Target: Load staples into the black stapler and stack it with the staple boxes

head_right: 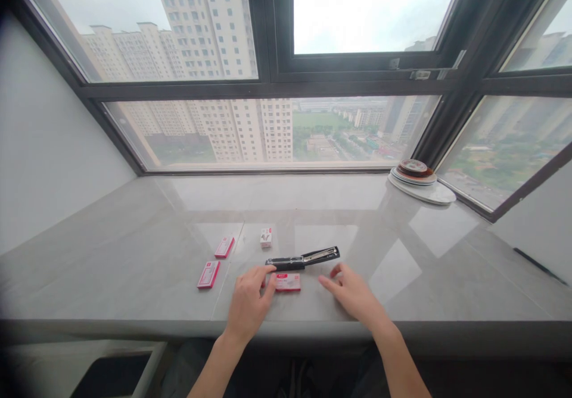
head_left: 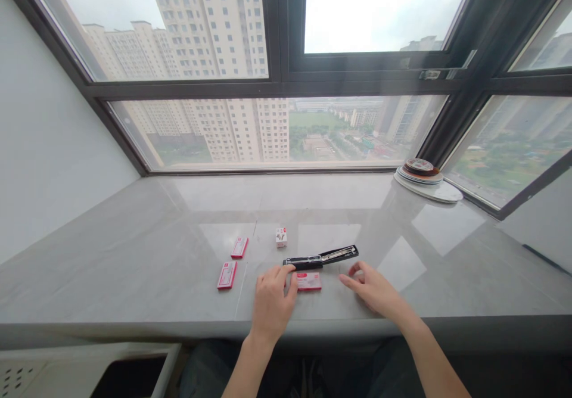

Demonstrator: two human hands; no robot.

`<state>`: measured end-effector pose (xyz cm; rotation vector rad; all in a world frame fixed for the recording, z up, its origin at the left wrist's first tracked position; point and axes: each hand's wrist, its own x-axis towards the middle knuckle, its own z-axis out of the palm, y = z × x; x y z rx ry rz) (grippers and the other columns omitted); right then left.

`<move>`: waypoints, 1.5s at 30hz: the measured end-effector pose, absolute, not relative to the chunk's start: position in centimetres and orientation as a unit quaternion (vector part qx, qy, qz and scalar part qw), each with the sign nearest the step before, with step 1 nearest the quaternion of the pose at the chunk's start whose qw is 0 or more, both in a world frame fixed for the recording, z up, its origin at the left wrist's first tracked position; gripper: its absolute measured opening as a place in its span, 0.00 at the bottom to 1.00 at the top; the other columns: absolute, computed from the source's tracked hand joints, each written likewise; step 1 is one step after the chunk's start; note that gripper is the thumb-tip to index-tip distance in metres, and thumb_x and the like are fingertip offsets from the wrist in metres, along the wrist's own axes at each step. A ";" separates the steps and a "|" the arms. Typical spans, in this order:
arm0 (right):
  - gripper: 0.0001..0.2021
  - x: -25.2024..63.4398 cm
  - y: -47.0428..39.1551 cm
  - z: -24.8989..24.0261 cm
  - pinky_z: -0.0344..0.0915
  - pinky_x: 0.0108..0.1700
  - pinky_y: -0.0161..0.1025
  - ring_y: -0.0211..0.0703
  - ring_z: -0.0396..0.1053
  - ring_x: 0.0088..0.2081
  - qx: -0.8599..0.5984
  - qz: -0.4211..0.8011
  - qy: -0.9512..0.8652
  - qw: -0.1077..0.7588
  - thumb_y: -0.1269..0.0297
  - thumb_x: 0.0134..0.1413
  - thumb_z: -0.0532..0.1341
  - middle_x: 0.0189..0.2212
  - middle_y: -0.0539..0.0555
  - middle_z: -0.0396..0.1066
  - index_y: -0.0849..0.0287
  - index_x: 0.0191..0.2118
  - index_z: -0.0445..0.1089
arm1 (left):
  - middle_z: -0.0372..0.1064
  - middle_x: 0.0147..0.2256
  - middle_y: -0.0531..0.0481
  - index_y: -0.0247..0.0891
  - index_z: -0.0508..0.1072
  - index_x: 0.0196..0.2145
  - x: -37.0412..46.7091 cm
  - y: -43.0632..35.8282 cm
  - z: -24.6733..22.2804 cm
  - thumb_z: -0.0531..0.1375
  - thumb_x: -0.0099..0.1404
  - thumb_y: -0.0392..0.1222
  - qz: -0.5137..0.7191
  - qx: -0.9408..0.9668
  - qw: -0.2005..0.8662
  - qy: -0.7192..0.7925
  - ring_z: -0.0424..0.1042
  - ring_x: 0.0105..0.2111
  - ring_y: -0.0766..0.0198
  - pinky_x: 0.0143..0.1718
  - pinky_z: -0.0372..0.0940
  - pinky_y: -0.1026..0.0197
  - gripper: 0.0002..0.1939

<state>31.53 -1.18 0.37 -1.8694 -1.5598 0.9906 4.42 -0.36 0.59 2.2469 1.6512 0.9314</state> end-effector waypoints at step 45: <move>0.12 24.1 7.7 3.9 0.51 0.30 0.34 0.37 0.65 0.26 -0.573 0.257 -0.749 0.211 0.56 0.54 0.66 0.22 0.45 0.69 0.58 0.40 0.73 | 0.55 0.67 0.43 0.40 0.69 0.49 -8.6 5.3 -1.7 0.61 0.66 0.47 0.349 0.715 0.026 0.605 0.49 0.70 0.48 0.67 0.55 0.45 0.16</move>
